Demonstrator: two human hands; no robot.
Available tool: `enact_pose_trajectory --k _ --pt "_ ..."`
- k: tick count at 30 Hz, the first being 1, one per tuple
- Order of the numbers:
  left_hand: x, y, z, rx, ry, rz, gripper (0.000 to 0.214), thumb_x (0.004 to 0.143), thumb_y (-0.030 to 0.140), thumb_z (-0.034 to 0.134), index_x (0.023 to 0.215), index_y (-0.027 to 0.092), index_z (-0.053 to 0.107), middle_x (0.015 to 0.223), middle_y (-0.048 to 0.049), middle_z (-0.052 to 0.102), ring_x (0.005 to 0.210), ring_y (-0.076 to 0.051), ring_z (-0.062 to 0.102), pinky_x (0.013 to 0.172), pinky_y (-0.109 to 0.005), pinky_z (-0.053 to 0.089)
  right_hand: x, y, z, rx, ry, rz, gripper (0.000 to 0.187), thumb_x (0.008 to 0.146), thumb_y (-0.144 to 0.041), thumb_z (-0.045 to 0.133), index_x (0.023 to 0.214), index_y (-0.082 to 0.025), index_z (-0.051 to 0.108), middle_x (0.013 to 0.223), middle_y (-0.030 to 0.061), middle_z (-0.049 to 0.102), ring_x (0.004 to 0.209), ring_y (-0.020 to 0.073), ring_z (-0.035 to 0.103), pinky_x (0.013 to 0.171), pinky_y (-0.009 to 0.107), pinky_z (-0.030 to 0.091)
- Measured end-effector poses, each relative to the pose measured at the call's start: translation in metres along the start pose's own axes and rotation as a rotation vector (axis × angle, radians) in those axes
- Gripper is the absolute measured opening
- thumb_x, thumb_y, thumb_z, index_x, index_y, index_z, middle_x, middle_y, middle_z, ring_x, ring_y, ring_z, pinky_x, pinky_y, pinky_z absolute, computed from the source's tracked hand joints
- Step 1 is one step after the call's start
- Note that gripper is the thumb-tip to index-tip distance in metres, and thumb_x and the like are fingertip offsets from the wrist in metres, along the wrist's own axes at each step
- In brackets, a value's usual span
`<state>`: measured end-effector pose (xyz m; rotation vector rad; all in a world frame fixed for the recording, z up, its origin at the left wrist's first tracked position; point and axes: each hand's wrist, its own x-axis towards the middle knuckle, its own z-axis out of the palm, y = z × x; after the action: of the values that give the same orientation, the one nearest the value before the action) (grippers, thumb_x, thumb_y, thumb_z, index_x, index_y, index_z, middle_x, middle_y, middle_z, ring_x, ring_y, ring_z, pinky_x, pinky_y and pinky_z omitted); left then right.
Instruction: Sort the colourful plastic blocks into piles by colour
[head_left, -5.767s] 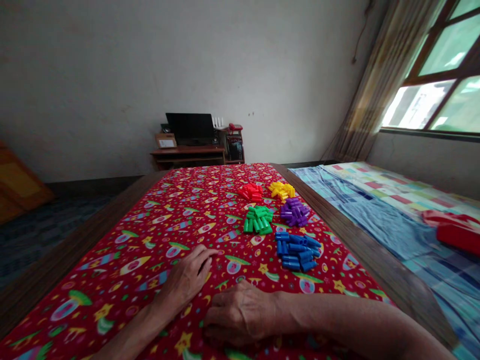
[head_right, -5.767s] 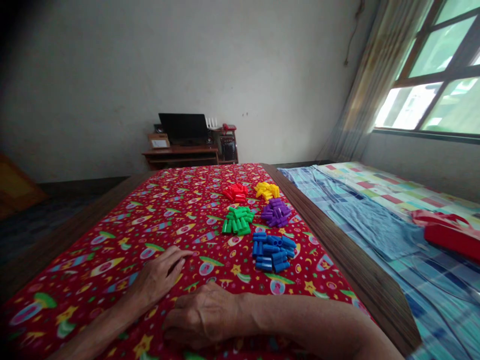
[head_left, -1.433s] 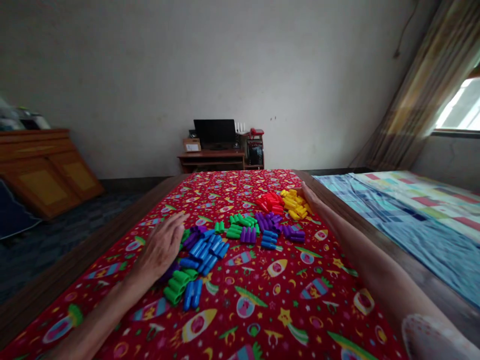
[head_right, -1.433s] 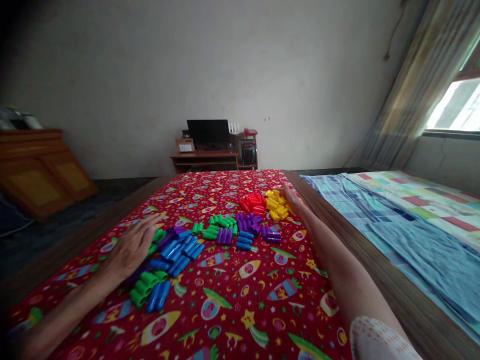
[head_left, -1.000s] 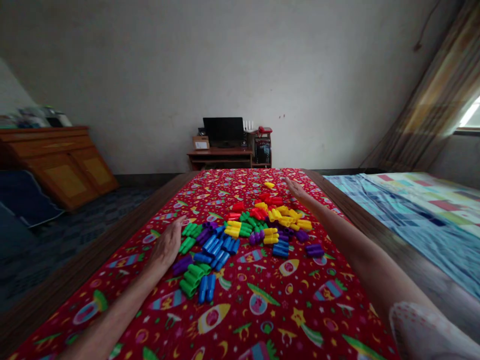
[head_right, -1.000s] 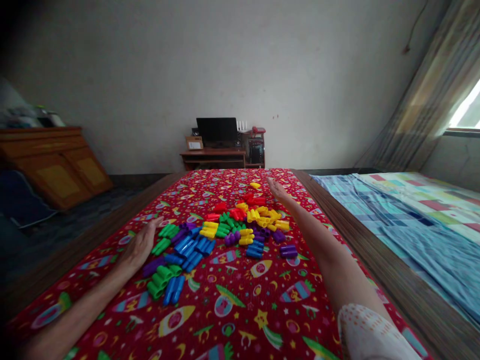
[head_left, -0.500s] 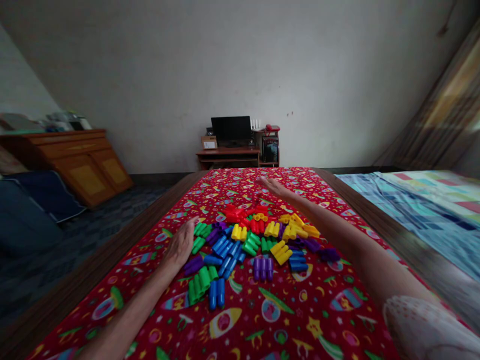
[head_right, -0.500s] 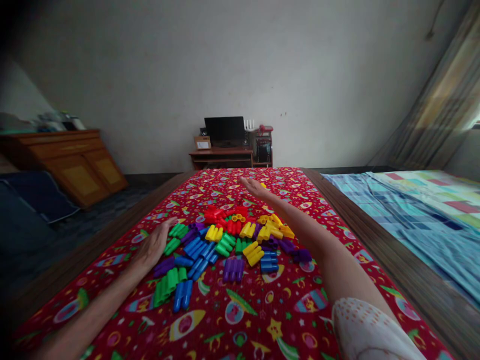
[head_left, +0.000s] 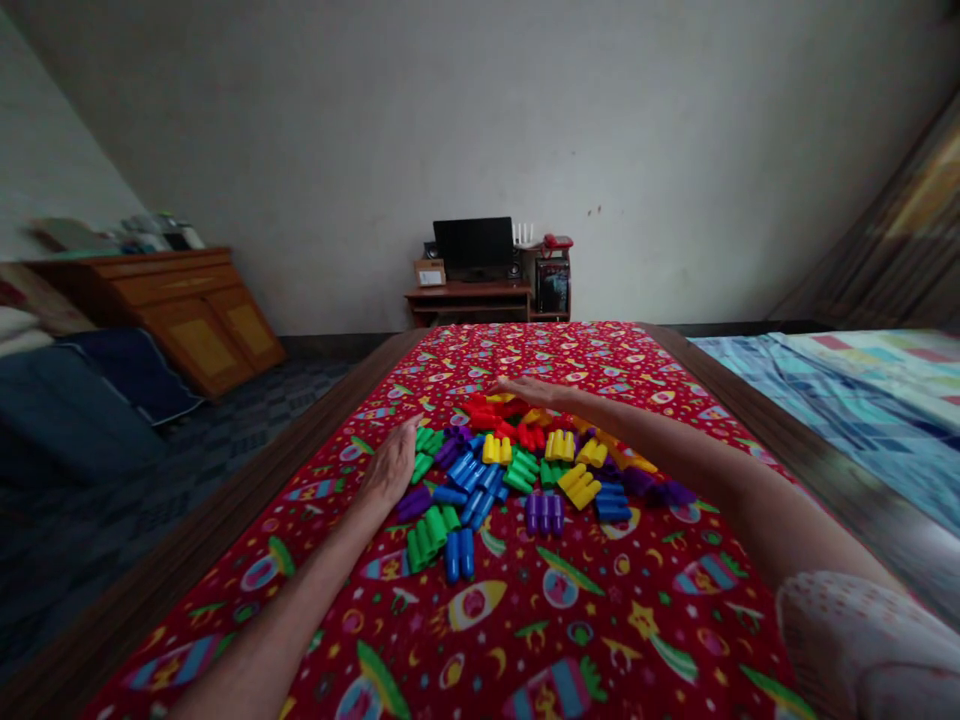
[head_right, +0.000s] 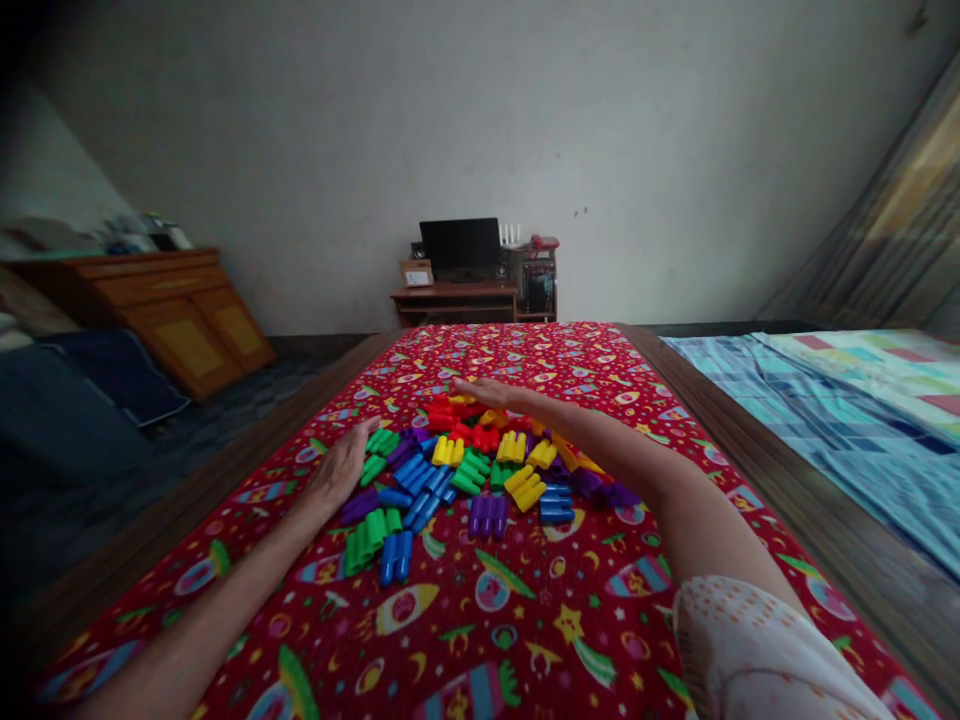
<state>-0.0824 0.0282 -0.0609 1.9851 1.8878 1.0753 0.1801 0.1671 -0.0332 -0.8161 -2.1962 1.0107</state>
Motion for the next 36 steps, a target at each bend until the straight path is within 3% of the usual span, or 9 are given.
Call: enact_pose_trajectory --k 3,6,9,12,15,19,23,29,36 --pt "-0.002 0.007 -0.003 -0.009 -0.033 -0.006 0.056 0.096 0.037 0.017 0.131 0.01 0.052 0.139 -0.0153 0.055 0.133 -0.024 0.047 0.113 -0.044 0.034 -0.008 -0.039 0.034 0.009 -0.234 -0.064 0.075 0.075 -0.084 0.038 0.103 -0.025 0.076 0.115 0.0024 0.071 0.114 0.0259 0.062 0.104 0.041 0.044" --pt "-0.005 0.009 -0.007 -0.053 -0.079 0.022 0.056 0.096 0.037 0.016 0.128 0.013 0.055 0.14 -0.0119 0.055 0.136 -0.021 0.044 0.115 -0.042 0.03 -0.022 -0.074 0.046 0.017 -0.302 -0.135 0.069 0.079 -0.078 0.042 0.109 -0.025 0.073 0.118 0.0023 0.07 0.114 0.0243 0.062 0.102 0.039 0.046" --pt "-0.007 0.007 -0.01 -0.095 -0.075 0.018 0.057 0.096 0.038 0.015 0.127 0.015 0.056 0.139 -0.0104 0.056 0.134 -0.021 0.046 0.114 -0.041 0.032 -0.051 -0.085 0.019 -0.065 -0.091 -0.141 0.062 0.086 -0.071 0.042 0.116 -0.024 0.07 0.123 0.0021 0.067 0.117 0.0255 0.06 0.103 0.04 0.044" --pt "-0.006 0.006 -0.012 -0.135 -0.069 0.026 0.06 0.096 0.039 0.013 0.134 0.013 0.051 0.143 -0.0119 0.051 0.135 -0.02 0.045 0.113 -0.04 0.034 -0.105 -0.064 -0.031 -0.238 0.247 0.103 0.065 0.089 -0.069 0.036 0.116 -0.02 0.07 0.121 0.0076 0.068 0.123 0.0322 0.055 0.108 0.049 0.036" --pt "-0.002 0.011 -0.011 -0.149 -0.117 0.079 0.06 0.095 0.04 0.015 0.135 0.012 0.05 0.144 -0.0126 0.05 0.136 -0.02 0.043 0.114 -0.039 0.034 -0.173 -0.03 -0.066 -0.301 0.41 0.309 0.068 0.089 -0.069 0.032 0.114 -0.019 0.071 0.123 0.0122 0.066 0.128 0.0338 0.05 0.112 0.051 0.03" --pt "0.001 0.028 -0.004 -0.149 -0.201 0.145 0.056 0.091 0.043 0.028 0.124 0.011 0.061 0.134 -0.0136 0.06 0.129 -0.023 0.051 0.112 -0.037 0.035 -0.223 -0.008 -0.055 -0.192 0.442 0.413 0.074 0.088 -0.072 0.027 0.118 -0.019 0.069 0.124 0.0126 0.066 0.125 0.0321 0.053 0.11 0.05 0.034" --pt "-0.007 0.038 -0.005 -0.146 -0.243 0.189 0.059 0.088 0.055 0.035 0.112 0.012 0.068 0.126 -0.0133 0.065 0.123 -0.026 0.056 0.109 -0.038 0.039 -0.199 -0.022 -0.011 -0.132 0.445 0.339 0.069 0.088 -0.071 0.03 0.123 -0.023 0.065 0.128 0.0079 0.064 0.125 0.0303 0.053 0.11 0.048 0.035" --pt "-0.029 0.028 -0.038 -0.104 -0.222 0.198 0.068 0.087 0.064 0.033 0.122 0.014 0.063 0.13 -0.0135 0.062 0.129 -0.028 0.051 0.111 -0.042 0.036 -0.128 -0.068 0.056 -0.089 0.323 0.151 0.061 0.092 -0.065 0.029 0.115 -0.024 0.067 0.117 0.0056 0.067 0.122 0.0267 0.054 0.106 0.043 0.038" --pt "-0.108 0.054 -0.063 0.21 -0.131 0.464 0.057 0.095 0.05 0.038 0.145 0.021 0.041 0.155 -0.012 0.033 0.144 -0.033 0.023 0.115 -0.057 0.02 -0.085 -0.115 0.114 0.01 0.154 -0.025 0.069 0.092 -0.069 0.021 0.121 -0.022 0.063 0.12 0.0064 0.065 0.12 0.022 0.055 0.104 0.036 0.041"
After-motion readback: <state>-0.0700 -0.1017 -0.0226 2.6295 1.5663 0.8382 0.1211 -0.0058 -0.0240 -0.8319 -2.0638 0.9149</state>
